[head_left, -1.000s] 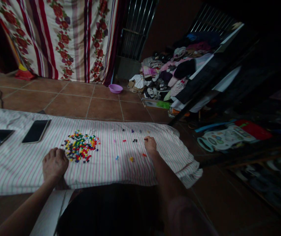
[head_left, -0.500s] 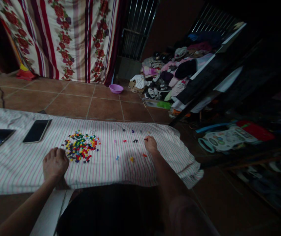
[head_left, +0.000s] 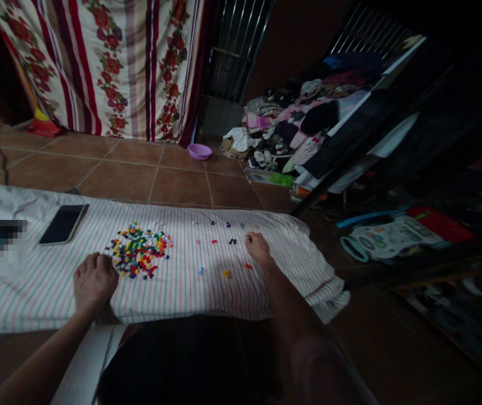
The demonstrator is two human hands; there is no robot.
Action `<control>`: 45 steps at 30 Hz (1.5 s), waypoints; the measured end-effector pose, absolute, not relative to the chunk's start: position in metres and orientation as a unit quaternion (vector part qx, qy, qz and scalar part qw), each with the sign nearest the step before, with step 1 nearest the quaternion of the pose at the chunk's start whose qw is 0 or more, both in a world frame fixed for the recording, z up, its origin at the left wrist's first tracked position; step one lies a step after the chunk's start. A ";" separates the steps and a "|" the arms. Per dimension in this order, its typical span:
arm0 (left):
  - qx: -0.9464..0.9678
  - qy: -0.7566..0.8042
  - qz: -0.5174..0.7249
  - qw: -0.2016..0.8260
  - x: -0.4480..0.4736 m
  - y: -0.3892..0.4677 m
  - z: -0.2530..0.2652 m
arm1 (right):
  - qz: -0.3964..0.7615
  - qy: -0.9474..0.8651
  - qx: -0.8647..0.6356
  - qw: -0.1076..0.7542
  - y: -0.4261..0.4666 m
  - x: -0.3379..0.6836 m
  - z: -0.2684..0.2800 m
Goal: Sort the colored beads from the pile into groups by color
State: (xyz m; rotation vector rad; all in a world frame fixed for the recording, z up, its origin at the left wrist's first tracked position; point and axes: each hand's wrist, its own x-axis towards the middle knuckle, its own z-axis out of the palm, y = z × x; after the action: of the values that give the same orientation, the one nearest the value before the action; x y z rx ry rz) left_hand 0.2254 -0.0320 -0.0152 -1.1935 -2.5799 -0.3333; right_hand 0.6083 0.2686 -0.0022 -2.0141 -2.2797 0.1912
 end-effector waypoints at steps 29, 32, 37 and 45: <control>-0.409 -0.892 -0.144 0.128 0.222 -0.032 -0.020 | 0.032 -0.752 -0.648 0.119 0.238 0.583 0.015; -0.407 -0.893 -0.149 0.122 0.221 -0.032 -0.021 | 0.042 -0.782 -0.606 0.139 0.226 0.560 0.016; -0.409 -0.891 -0.159 0.111 0.221 -0.033 -0.021 | 0.087 -0.852 -0.492 0.160 0.199 0.515 0.012; -0.412 -0.889 -0.155 0.124 0.222 -0.033 -0.018 | 0.197 -0.914 -0.331 0.129 0.150 0.446 0.000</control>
State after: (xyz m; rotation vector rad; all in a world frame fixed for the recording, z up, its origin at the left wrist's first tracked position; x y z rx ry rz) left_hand 0.2221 -0.0330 -0.0181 -1.2025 -2.5929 -0.4525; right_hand 0.4461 0.1505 0.0003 -0.9623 -2.6564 0.5712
